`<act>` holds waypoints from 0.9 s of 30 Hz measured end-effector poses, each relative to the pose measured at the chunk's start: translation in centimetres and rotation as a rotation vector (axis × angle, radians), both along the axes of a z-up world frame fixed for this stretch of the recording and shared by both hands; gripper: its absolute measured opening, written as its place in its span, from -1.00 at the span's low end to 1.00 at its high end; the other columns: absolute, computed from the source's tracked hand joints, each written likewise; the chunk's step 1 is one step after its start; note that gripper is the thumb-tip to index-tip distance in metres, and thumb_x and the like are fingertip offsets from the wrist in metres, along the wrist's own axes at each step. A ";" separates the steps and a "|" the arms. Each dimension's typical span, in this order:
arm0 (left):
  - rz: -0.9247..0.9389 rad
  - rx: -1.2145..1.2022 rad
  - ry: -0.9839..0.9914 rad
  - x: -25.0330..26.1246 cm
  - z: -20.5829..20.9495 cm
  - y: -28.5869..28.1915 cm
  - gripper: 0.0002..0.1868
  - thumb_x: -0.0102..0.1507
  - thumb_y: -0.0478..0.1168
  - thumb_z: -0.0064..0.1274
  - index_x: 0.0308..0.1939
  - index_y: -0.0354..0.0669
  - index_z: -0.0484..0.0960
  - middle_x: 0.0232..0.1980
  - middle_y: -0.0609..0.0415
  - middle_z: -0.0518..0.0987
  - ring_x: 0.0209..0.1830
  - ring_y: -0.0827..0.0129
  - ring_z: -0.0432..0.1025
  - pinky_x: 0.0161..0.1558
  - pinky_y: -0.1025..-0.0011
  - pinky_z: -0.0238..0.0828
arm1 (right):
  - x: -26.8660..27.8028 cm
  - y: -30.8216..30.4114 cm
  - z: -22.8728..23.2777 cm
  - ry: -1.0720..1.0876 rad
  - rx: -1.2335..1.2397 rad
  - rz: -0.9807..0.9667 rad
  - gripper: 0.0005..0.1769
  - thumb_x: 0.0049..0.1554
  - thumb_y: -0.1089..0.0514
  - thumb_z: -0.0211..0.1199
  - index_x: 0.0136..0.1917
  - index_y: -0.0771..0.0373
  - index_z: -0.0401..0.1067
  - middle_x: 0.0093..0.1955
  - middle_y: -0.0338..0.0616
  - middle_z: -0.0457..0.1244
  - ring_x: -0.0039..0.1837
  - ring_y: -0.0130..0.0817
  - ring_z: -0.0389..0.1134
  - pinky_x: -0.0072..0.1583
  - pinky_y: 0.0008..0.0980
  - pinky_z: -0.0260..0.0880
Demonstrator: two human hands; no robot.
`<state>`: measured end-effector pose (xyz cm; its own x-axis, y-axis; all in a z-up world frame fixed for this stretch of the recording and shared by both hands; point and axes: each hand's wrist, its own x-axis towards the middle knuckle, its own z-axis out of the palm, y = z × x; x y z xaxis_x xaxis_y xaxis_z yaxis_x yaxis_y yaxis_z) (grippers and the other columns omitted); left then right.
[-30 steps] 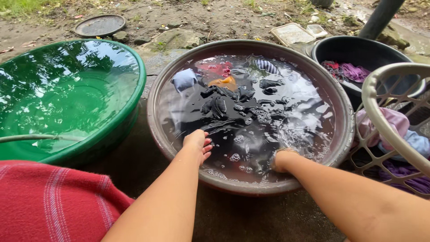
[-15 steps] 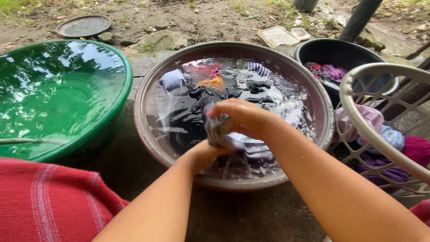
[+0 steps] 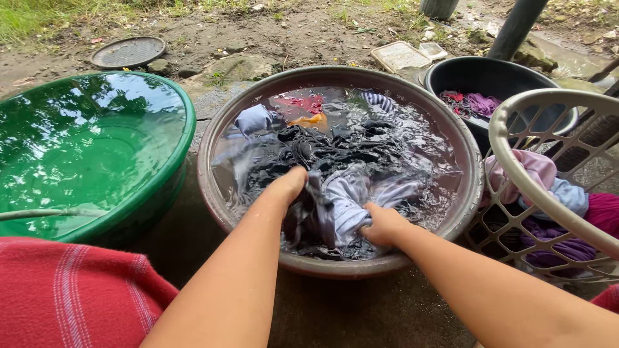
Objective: The person hand-washes various clothes in a basin of soapy water by scrubbing them together and then wringing each item out before placing it into a laundry basket.
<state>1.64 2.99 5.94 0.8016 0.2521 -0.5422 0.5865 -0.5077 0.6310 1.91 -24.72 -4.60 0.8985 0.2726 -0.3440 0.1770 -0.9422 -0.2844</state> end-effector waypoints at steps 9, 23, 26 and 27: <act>-0.470 0.292 0.021 -4.5 0.3 -1.3 0.48 -0.37 0.15 0.53 0.58 0.11 0.08 0.56 -0.16 0.15 0.51 -0.01 0.20 0.40 0.11 0.32 | 1.9 0.7 13.4 0.256 0.439 -0.119 -0.45 0.14 -0.31 0.26 0.22 0.07 0.55 0.25 -0.07 0.35 0.31 -0.22 0.33 0.30 -0.17 0.28; 0.262 -1.642 -0.453 -3.4 -0.1 -5.6 -0.64 0.20 -0.06 -0.10 -0.10 -0.16 0.67 -0.04 -0.04 0.68 -0.02 0.11 0.56 0.10 0.07 0.51 | -4.0 1.5 17.1 0.607 1.696 -0.483 -0.17 -0.12 -0.53 0.14 0.23 -0.01 0.38 0.23 -0.09 0.38 0.21 -0.08 0.43 0.20 0.15 0.40; 0.150 -1.617 -0.444 -3.6 2.0 -6.0 -0.59 0.27 0.07 -0.02 -0.01 -0.14 0.65 0.02 -0.01 0.66 0.08 0.12 0.52 0.17 0.08 0.45 | -5.1 3.3 14.7 0.676 1.645 -0.497 0.05 -0.19 -0.63 0.16 0.37 0.03 0.34 0.32 -0.15 0.36 0.27 -0.16 0.41 0.24 0.15 0.37; 0.153 -1.614 -0.444 -3.8 2.3 -6.2 -0.59 0.27 0.07 -0.02 -0.01 -0.14 0.65 0.02 -0.01 0.66 0.08 0.12 0.52 0.17 0.08 0.45 | -5.4 3.9 13.9 0.689 1.695 -0.439 0.09 -0.18 -0.62 0.22 0.43 0.05 0.32 0.35 -0.20 0.33 0.32 -0.21 0.39 0.31 0.11 0.38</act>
